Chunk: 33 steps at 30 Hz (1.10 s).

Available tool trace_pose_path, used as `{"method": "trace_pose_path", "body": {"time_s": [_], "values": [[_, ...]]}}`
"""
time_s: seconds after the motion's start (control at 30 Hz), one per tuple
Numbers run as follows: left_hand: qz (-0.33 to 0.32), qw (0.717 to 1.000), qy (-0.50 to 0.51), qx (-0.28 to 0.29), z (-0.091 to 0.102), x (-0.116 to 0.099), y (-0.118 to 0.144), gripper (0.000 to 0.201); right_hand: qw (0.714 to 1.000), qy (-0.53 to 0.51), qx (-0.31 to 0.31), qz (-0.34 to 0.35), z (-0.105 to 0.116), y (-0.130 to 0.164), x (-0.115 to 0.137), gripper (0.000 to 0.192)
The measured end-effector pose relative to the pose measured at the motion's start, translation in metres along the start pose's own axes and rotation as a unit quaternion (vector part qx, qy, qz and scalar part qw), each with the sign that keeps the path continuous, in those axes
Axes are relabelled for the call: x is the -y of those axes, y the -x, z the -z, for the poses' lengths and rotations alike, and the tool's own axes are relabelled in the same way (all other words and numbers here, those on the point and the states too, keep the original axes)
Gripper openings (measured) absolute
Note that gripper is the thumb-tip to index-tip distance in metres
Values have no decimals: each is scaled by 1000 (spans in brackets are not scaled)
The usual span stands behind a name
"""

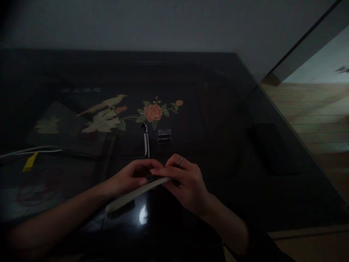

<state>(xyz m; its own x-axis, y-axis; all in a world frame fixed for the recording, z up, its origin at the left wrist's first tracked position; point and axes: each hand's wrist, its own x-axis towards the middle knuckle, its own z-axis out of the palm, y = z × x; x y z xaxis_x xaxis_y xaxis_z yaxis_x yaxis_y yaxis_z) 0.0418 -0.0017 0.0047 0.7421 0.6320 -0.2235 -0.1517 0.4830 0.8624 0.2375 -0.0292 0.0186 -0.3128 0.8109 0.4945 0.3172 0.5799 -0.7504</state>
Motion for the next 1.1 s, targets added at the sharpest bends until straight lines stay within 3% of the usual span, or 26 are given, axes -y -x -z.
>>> {"method": "trace_pose_path", "body": {"time_s": [0.33, 0.6, 0.7, 0.87, 1.1], "values": [[7, 998, -46, 33, 4, -1, 0, 39, 994, -64, 71, -45, 7, -3, -3, 17], [18, 997, -65, 24, 3, -3, 2, 30, 990, -66, 98, -73, 8, -1, -3, 14], [-11, 998, -66, -10, 4, -3, 2, 37, 988, -53, 103, -101, 10, -5, -1, 15], [-149, 980, -60, -117, 11, 0, 0, 44, 983, -14, 56, -177, 19, -11, -1, 32], [-235, 951, -3, -200, 21, 2, -4, 41, 971, -26, 129, -199, 30, -22, -12, 43]]}}
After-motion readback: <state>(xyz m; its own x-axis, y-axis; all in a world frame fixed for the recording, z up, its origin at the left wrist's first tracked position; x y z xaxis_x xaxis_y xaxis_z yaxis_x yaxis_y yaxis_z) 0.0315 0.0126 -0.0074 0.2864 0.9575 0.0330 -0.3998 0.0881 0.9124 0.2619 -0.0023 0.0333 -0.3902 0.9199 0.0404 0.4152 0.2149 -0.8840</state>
